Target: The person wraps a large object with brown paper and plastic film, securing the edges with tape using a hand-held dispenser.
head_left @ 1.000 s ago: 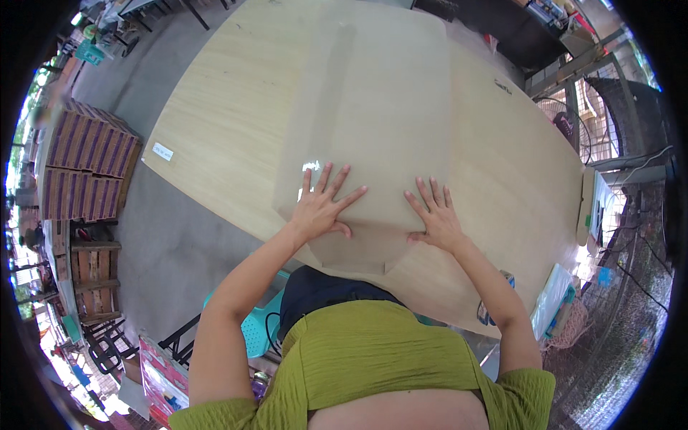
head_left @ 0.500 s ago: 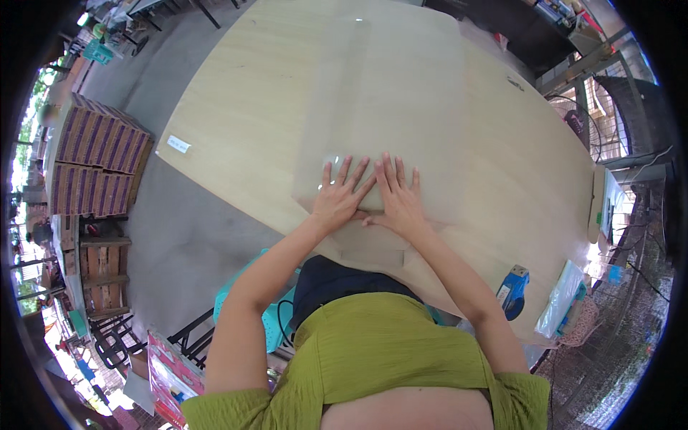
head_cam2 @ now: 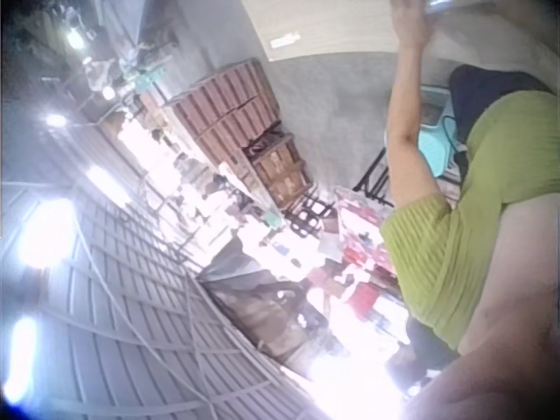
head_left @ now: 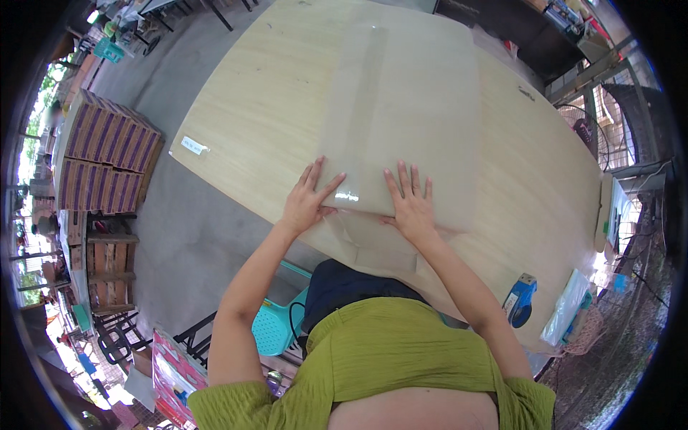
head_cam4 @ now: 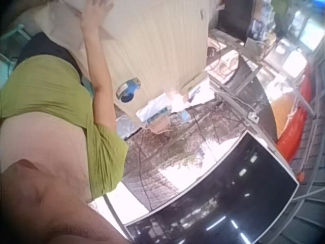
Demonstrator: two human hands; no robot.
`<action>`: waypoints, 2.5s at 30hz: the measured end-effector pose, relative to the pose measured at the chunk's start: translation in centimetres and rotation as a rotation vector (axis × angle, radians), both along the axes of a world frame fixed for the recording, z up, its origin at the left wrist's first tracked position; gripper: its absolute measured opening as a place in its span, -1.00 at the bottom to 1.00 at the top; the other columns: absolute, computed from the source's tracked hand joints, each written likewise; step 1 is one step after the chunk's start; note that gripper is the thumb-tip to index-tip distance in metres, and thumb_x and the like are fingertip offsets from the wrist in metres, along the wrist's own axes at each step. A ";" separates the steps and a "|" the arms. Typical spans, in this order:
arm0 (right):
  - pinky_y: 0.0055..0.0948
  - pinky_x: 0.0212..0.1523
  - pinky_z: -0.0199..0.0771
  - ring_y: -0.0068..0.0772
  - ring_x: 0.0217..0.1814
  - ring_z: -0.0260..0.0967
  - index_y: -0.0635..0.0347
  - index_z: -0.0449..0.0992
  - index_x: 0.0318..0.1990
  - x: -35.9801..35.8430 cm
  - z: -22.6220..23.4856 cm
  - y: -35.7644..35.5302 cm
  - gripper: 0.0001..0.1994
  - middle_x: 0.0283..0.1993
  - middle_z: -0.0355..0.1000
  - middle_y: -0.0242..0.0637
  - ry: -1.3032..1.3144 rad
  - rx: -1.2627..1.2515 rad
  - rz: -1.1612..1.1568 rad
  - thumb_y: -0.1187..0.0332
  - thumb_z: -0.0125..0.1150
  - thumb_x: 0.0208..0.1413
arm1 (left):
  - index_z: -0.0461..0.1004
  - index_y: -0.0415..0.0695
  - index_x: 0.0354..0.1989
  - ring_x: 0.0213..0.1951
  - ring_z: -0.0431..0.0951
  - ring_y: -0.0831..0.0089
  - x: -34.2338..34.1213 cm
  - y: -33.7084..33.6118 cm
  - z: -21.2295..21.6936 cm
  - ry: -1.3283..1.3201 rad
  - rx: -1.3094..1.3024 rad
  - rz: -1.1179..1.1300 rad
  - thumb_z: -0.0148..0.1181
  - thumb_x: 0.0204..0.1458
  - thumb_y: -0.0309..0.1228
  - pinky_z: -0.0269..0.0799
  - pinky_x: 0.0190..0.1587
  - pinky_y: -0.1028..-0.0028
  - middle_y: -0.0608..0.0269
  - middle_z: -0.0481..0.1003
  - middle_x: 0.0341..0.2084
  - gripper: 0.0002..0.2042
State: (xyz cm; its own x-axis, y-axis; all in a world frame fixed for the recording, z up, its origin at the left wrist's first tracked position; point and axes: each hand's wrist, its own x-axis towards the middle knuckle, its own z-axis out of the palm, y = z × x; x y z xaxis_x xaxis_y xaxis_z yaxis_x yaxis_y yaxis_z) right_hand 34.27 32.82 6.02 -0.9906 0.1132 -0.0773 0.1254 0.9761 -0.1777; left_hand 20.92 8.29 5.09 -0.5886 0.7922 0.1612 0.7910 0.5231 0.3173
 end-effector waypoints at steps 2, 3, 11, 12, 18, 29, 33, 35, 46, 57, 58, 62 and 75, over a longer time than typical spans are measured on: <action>0.31 0.46 -0.19 0.02 0.62 -0.28 -0.19 -0.14 0.53 -0.1 0.3 -0.2 0.23 0.61 -0.27 -0.19 -0.013 0.002 0.005 -0.08 0.55 -0.31 | 0.18 0.39 0.40 0.31 0.25 -0.16 0.1 -0.1 -0.3 -0.061 0.050 0.022 0.52 -0.33 -0.27 0.47 0.17 0.18 0.00 -0.04 0.47 -0.03; 0.32 0.46 -0.17 0.01 0.62 -0.28 -0.19 -0.13 0.53 -0.2 0.2 -0.3 0.22 0.61 -0.27 -0.19 -0.004 0.003 0.008 -0.08 0.55 -0.31 | 0.17 0.39 0.41 0.34 0.21 -0.16 -0.2 -0.3 -0.3 -0.084 0.049 0.016 0.51 -0.31 -0.24 0.42 0.20 0.12 -0.02 -0.06 0.47 -0.03; 0.31 0.43 -0.08 0.00 0.61 -0.22 -0.16 -0.05 0.51 0.7 -0.2 0.7 0.14 0.60 -0.24 -0.19 0.025 0.024 0.011 -0.07 0.52 -0.25 | -0.03 0.33 0.50 0.49 -0.15 -0.05 3.0 6.1 2.0 0.052 -0.196 -0.091 0.36 -0.20 0.19 -0.20 0.37 -0.31 -0.05 -0.15 0.50 0.03; 0.31 0.43 -0.08 0.00 0.61 -0.23 -0.16 -0.04 0.51 0.6 -0.7 0.5 0.12 0.60 -0.24 -0.18 0.051 0.005 0.020 -0.07 0.51 -0.23 | -0.04 0.31 0.50 0.49 -0.14 -0.06 3.1 6.7 1.4 0.041 -0.216 -0.105 0.37 -0.21 0.18 -0.19 0.37 -0.30 -0.03 -0.15 0.50 0.04; 0.29 0.43 -0.07 0.04 0.61 -0.24 -0.17 0.01 0.50 3.1 -0.1 2.6 0.08 0.60 -0.20 -0.20 0.018 0.063 -0.069 -0.05 0.51 -0.21 | -0.06 0.28 0.51 0.48 -0.10 -0.09 2.6 8.8 -0.5 0.072 -0.200 -0.140 0.47 -0.26 0.10 -0.12 0.37 -0.27 0.03 -0.14 0.50 0.10; 0.09 0.37 0.22 0.33 0.54 -0.19 -0.14 0.10 0.46 9.8 -1.8 10.3 0.15 0.57 -0.12 -0.23 0.194 -0.099 -0.218 0.24 0.65 -0.42 | -0.05 0.25 0.50 0.47 -0.09 -0.10 2.7 8.7 0.3 0.040 -0.203 -0.145 0.55 -0.33 -0.03 -0.04 0.35 -0.26 0.01 -0.14 0.50 0.14; 0.13 0.36 0.21 0.37 0.54 -0.22 -0.11 0.07 0.47 10.1 -1.7 11.0 0.15 0.58 -0.16 -0.20 0.145 -0.141 -0.206 0.29 0.64 -0.40 | -0.04 0.24 0.50 0.48 -0.10 -0.09 2.9 8.8 0.4 0.040 -0.229 -0.159 0.55 -0.31 -0.03 -0.03 0.35 -0.26 0.01 -0.15 0.50 0.13; 0.23 0.36 0.14 0.37 0.55 -0.25 -0.10 0.04 0.48 10.1 -1.3 10.6 0.15 0.59 -0.19 -0.18 0.106 -0.102 -0.209 0.28 0.63 -0.38 | -0.04 0.24 0.50 0.48 -0.11 -0.09 2.9 8.8 0.6 0.038 -0.218 -0.157 0.54 -0.30 -0.03 -0.03 0.35 -0.26 0.01 -0.15 0.50 0.12; 0.50 0.35 -0.14 0.17 0.61 -0.31 -0.24 -0.10 0.52 3.2 0.7 1.8 0.19 0.61 -0.26 -0.18 -0.015 0.025 -0.206 0.08 0.60 -0.29 | -0.01 0.27 0.49 0.48 -0.07 -0.03 3.0 8.8 0.8 0.057 -0.240 -0.115 0.47 -0.21 0.01 -0.02 0.35 -0.25 0.09 -0.12 0.50 0.04; 0.44 0.37 -0.07 0.05 0.61 -0.25 -0.31 -0.05 0.51 3.9 -0.3 1.9 0.21 0.61 -0.23 -0.26 0.038 0.045 -0.241 0.03 0.61 -0.39 | 0.06 0.08 0.47 0.40 0.14 0.18 6.1 -1.3 -2.4 -0.285 -0.108 -0.415 0.26 0.04 -0.02 0.01 0.43 0.08 0.20 0.18 0.39 -0.18; 0.44 0.37 -0.07 0.05 0.61 -0.25 -0.31 -0.04 0.51 3.8 -0.2 1.8 0.21 0.61 -0.23 -0.26 0.047 0.043 -0.238 0.03 0.61 -0.40 | 0.05 0.07 0.47 0.41 0.14 0.23 5.0 -1.5 -1.6 -0.241 -0.203 -0.369 0.24 0.04 0.03 -0.01 0.44 0.09 0.23 0.17 0.40 -0.17; 0.43 0.39 -0.14 0.07 0.61 -0.27 -0.28 -0.03 0.51 3.9 -0.2 1.6 0.20 0.61 -0.23 -0.20 0.069 0.031 -0.237 0.05 0.61 -0.37 | -0.04 0.11 0.50 0.44 0.07 0.35 4.4 -1.9 -2.2 -0.189 -0.331 -0.402 0.14 -0.04 0.21 -0.06 0.46 0.11 0.34 0.13 0.42 -0.07; 0.33 0.46 -0.35 0.31 0.60 -0.48 0.11 -0.40 0.52 14.9 -6.6 8.0 0.45 0.59 -0.40 0.10 0.229 -0.353 -0.990 0.03 0.67 -0.43 | 0.01 0.12 0.49 0.42 0.13 0.38 5.2 -0.9 -1.8 -0.151 -0.356 -0.348 0.21 0.00 0.11 -0.08 0.47 0.13 0.37 0.16 0.42 -0.12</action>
State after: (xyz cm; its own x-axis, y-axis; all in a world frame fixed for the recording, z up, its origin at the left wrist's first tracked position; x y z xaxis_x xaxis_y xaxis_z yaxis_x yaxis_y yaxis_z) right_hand 49.13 40.81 -0.56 -0.4659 0.8806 -0.0866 0.7597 0.3478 -0.5494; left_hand 26.17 7.42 3.33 -0.2760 0.9355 -0.2206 0.8964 0.3334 0.2920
